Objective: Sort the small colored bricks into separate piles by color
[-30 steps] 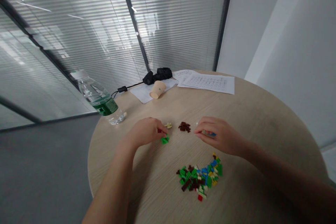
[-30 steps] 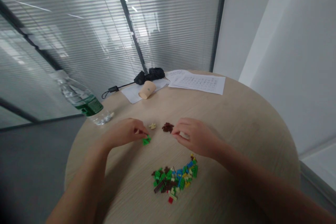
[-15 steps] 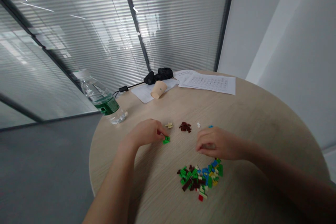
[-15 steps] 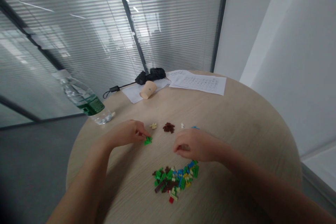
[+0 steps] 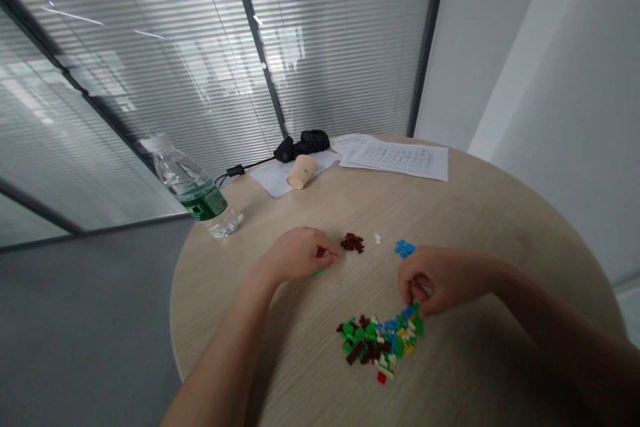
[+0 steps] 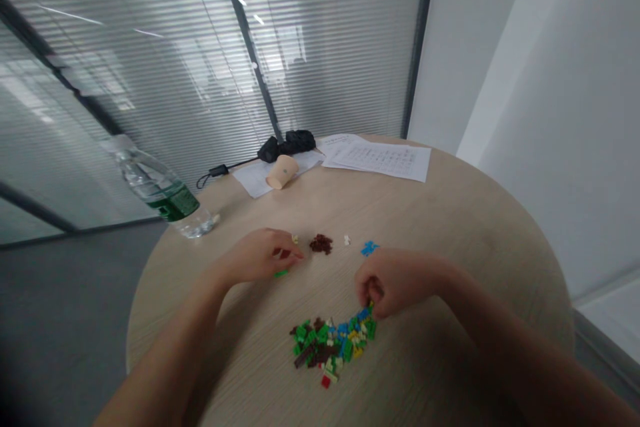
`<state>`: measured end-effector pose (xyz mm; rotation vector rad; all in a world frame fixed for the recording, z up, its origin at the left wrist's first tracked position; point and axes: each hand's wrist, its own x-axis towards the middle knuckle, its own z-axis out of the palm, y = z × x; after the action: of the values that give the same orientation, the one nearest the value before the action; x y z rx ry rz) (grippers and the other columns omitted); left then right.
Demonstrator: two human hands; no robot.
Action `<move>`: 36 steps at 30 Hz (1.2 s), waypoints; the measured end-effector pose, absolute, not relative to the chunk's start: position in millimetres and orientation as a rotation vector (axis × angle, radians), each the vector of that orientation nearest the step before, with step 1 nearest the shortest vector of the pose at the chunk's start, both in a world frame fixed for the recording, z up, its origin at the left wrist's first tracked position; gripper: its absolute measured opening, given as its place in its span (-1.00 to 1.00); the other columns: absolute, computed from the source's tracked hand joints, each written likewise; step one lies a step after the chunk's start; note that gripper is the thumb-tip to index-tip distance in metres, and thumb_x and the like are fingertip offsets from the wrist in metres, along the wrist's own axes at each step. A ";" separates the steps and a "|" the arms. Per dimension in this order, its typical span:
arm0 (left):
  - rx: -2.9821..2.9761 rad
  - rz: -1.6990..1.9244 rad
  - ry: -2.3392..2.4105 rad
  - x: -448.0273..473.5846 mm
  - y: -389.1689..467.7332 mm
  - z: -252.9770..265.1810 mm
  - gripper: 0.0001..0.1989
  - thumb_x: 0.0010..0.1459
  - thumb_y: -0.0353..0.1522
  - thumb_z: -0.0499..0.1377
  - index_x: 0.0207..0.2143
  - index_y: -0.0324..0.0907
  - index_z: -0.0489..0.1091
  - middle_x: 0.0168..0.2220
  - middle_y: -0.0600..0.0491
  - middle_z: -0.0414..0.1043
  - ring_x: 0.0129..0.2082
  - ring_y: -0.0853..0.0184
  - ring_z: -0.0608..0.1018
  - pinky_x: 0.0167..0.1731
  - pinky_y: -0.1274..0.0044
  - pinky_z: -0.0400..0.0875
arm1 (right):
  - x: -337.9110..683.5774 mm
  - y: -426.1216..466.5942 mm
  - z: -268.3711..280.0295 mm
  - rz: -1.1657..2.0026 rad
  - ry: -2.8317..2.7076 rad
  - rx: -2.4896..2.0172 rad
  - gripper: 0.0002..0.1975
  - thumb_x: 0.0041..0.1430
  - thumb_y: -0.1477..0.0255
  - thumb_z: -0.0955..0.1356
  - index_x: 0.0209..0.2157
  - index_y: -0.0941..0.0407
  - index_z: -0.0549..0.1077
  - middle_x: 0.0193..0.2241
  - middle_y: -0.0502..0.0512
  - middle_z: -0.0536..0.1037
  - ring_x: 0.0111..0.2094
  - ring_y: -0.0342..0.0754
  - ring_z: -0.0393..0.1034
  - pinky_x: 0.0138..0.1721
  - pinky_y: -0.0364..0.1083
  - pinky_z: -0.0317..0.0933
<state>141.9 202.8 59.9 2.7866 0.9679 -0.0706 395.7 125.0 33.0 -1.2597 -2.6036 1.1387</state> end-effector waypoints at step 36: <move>2.140 0.332 0.797 167.2 183.4 55.1 -0.85 0.07 -0.33 0.11 -0.39 -0.25 0.39 -0.55 0.13 0.33 -0.55 0.49 0.33 -0.51 0.62 0.21 | 377.3 131.3 32.9 0.223 -2.269 -0.998 -0.87 0.17 0.43 0.28 -0.32 0.14 0.45 -0.40 0.06 0.51 -0.36 -0.13 0.33 -0.29 -0.14 0.17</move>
<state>167.2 183.4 55.1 2.1400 0.7970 0.3324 377.3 131.3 32.9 -0.9980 -2.2692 0.2226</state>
